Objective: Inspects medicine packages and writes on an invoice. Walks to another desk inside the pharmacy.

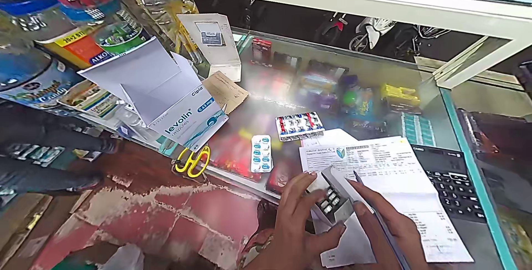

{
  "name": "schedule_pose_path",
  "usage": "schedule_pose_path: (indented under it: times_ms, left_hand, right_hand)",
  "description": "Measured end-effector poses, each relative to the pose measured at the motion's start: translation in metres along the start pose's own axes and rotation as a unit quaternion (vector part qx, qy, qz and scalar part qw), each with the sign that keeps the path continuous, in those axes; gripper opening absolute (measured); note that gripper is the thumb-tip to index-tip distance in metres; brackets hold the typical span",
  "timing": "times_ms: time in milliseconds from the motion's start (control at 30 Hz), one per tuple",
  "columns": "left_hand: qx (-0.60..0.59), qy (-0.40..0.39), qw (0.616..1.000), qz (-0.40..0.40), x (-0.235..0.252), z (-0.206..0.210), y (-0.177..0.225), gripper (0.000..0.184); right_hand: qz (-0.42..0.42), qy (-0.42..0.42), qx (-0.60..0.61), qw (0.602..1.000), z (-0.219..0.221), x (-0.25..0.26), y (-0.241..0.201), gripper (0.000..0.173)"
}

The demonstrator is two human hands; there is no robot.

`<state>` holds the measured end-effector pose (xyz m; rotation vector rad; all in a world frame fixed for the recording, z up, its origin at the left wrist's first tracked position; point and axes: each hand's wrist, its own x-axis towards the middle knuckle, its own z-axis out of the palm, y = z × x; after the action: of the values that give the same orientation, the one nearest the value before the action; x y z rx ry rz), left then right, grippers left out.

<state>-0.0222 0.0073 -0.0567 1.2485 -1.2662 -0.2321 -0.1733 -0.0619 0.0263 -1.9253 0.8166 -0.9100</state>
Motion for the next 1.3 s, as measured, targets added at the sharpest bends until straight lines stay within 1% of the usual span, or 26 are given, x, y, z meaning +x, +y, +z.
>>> schedule_pose_path:
  times_ms: [33,67,100,167,233,267,333,400,467,600,667,833,867,967,1033,1067,1100,1133,1167,1200,1233,1267,1300]
  left_hand:
    - [0.012,-0.008,1.0,0.002,0.0,-0.001,0.001,0.042]
    - [0.011,-0.006,1.0,0.005,0.0,0.0,0.001,0.039]
    - [0.0,-0.002,1.0,0.005,0.0,0.001,0.001,0.04]
    - [-0.035,0.005,0.999,-0.005,-0.002,0.003,0.0,0.054]
    - [-0.056,0.003,0.998,-0.012,-0.005,0.004,-0.004,0.073]
    - [-0.052,-0.005,0.999,-0.016,-0.006,0.004,-0.006,0.084]
    - [-0.019,-0.027,0.999,-0.02,-0.008,0.004,-0.008,0.095]
    - [0.019,-0.039,0.999,-0.017,-0.01,0.005,-0.011,0.094]
    - [0.033,-0.04,0.999,-0.01,-0.012,0.006,-0.015,0.092]
    - [0.057,-0.024,0.998,0.006,-0.014,0.008,-0.018,0.103]
    - [0.074,-0.023,0.997,0.014,-0.014,0.008,-0.019,0.102]
    - [0.098,-0.027,0.995,0.018,-0.014,0.006,-0.019,0.097]
    - [0.099,-0.028,0.995,0.017,-0.014,0.005,-0.019,0.096]
    - [0.107,-0.027,0.994,0.018,-0.014,0.005,-0.018,0.093]
    - [0.1,-0.038,0.994,0.017,-0.012,0.002,-0.015,0.098]
    - [0.09,-0.047,0.995,0.014,-0.009,-0.001,-0.013,0.101]
    - [0.082,-0.045,0.996,0.011,-0.003,-0.007,-0.011,0.104]
    - [0.078,-0.033,0.996,0.009,0.004,-0.015,-0.008,0.105]
    - [0.085,-0.016,0.996,0.01,0.014,-0.026,-0.005,0.104]
    - [0.11,0.009,0.994,0.017,0.028,-0.04,-0.001,0.103]
    - [0.14,0.036,0.989,0.019,0.046,-0.054,0.003,0.102]
    - [0.172,0.051,0.984,0.014,0.068,-0.068,0.004,0.102]
    - [0.204,0.06,0.977,-0.001,0.093,-0.08,0.0,0.1]
  right_hand:
    - [-0.006,-0.009,0.006,1.0,0.001,-0.002,0.002,0.032]
    - [-0.018,-0.017,0.013,1.0,0.001,-0.003,0.005,0.031]
    - [-0.033,-0.022,0.012,0.999,0.003,-0.004,0.008,0.029]
    - [-0.064,-0.022,-0.022,0.997,0.007,-0.006,0.011,0.028]
    - [-0.091,-0.017,-0.075,0.993,0.01,-0.007,0.01,0.025]
    - [-0.104,-0.015,-0.096,0.99,0.011,-0.007,0.01,0.024]
    - [-0.126,-0.018,-0.125,0.984,0.014,-0.008,0.011,0.021]
    - [-0.149,-0.035,-0.163,0.975,0.016,-0.01,0.013,0.018]
    - [-0.177,-0.041,-0.199,0.963,0.018,-0.01,0.017,0.019]
    - [-0.208,-0.019,-0.245,0.947,0.015,-0.011,0.021,0.02]
    - [-0.217,-0.024,-0.258,0.941,0.015,-0.011,0.022,0.019]
    - [-0.227,-0.087,-0.316,0.917,0.009,-0.008,0.013,0.022]
    - [-0.224,-0.106,-0.33,0.911,0.007,-0.007,0.01,0.024]
    - [-0.213,-0.164,-0.378,0.886,0.006,-0.005,0.0,0.046]
    - [-0.202,-0.201,-0.372,0.884,0.001,-0.003,-0.006,0.049]
    - [-0.194,-0.217,-0.341,0.894,-0.005,0.002,-0.01,0.046]
    - [-0.185,-0.22,-0.291,0.912,-0.012,0.01,-0.013,0.039]
    - [-0.183,-0.199,-0.243,0.932,-0.018,0.021,-0.014,0.032]
    - [-0.192,-0.154,-0.221,0.944,-0.023,0.035,-0.013,0.029]
    - [-0.206,-0.108,-0.239,0.943,-0.026,0.053,-0.009,0.031]
    - [-0.223,-0.072,-0.271,0.934,-0.026,0.074,-0.001,0.034]
    - [-0.229,-0.067,-0.305,0.922,-0.024,0.097,0.01,0.036]
    - [-0.219,-0.101,-0.337,0.91,-0.021,0.12,0.022,0.037]
